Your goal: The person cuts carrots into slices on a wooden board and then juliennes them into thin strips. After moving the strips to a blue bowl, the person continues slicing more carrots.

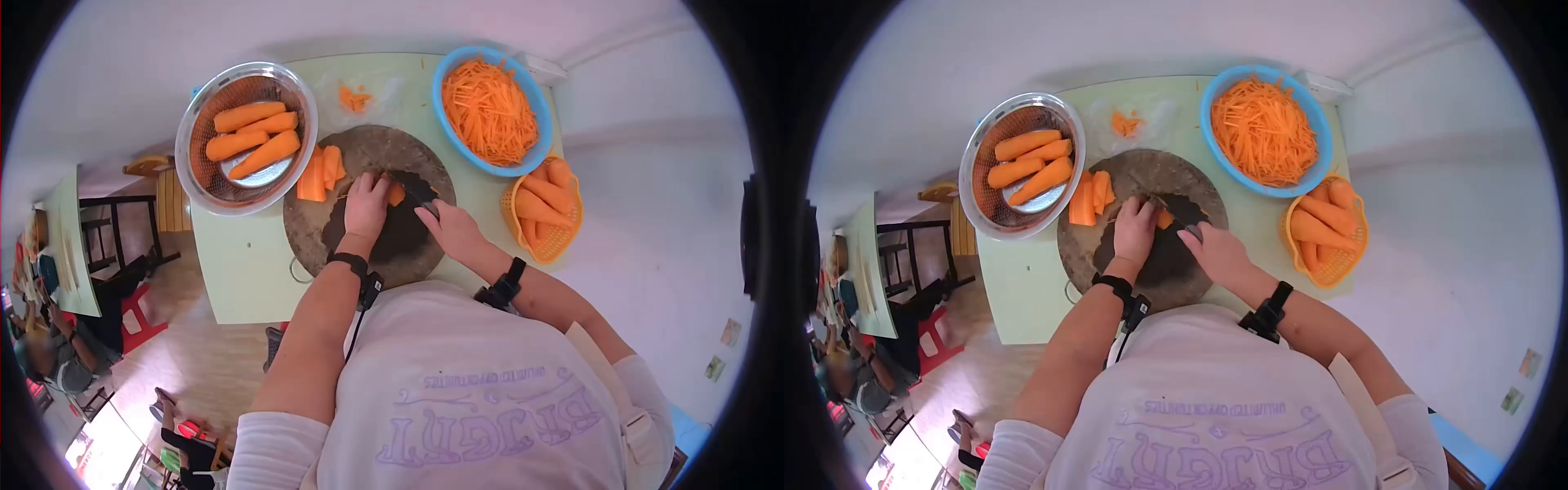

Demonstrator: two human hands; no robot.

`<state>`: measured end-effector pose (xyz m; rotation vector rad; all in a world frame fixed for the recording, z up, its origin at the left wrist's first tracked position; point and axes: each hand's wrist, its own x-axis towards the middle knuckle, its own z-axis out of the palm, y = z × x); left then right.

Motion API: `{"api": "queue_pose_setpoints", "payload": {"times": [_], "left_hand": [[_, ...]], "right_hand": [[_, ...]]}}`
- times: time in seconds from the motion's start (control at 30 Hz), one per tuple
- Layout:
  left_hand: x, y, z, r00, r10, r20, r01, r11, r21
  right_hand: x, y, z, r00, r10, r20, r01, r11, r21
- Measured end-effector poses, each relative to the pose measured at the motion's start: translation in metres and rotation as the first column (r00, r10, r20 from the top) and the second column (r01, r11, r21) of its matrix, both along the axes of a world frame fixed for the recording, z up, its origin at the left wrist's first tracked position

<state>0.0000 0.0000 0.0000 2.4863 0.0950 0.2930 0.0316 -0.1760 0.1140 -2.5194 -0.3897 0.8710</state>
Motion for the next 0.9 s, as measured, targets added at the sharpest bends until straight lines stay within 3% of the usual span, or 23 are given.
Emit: {"api": "queue_pose_setpoints", "payload": {"times": [0.1,0.17,0.3,0.47,0.9], "left_hand": [[0.009,0.012,0.002,0.994,0.034,0.100,-0.033,0.999,-0.004],[0.007,0.005,0.006,0.994,0.058,0.091,-0.051,0.996,-0.071],[0.005,0.003,0.003,0.991,0.050,0.127,-0.037,0.995,-0.098],[0.004,0.001,0.003,0.994,0.057,0.095,-0.053,0.997,-0.047],[0.004,0.002,0.005,0.992,0.055,0.113,-0.048,0.997,-0.067]], "right_hand": [[0.007,0.006,-0.019,0.999,-0.009,0.052,0.006,0.998,0.063],[0.008,-0.006,-0.026,0.987,-0.153,-0.047,0.159,0.971,0.180],[0.003,-0.008,-0.015,0.975,-0.191,-0.110,0.207,0.965,0.160],[-0.001,-0.008,-0.004,0.995,-0.053,0.080,0.041,0.988,0.146],[0.000,-0.005,-0.001,0.998,-0.034,0.060,0.027,0.994,0.105]]}}
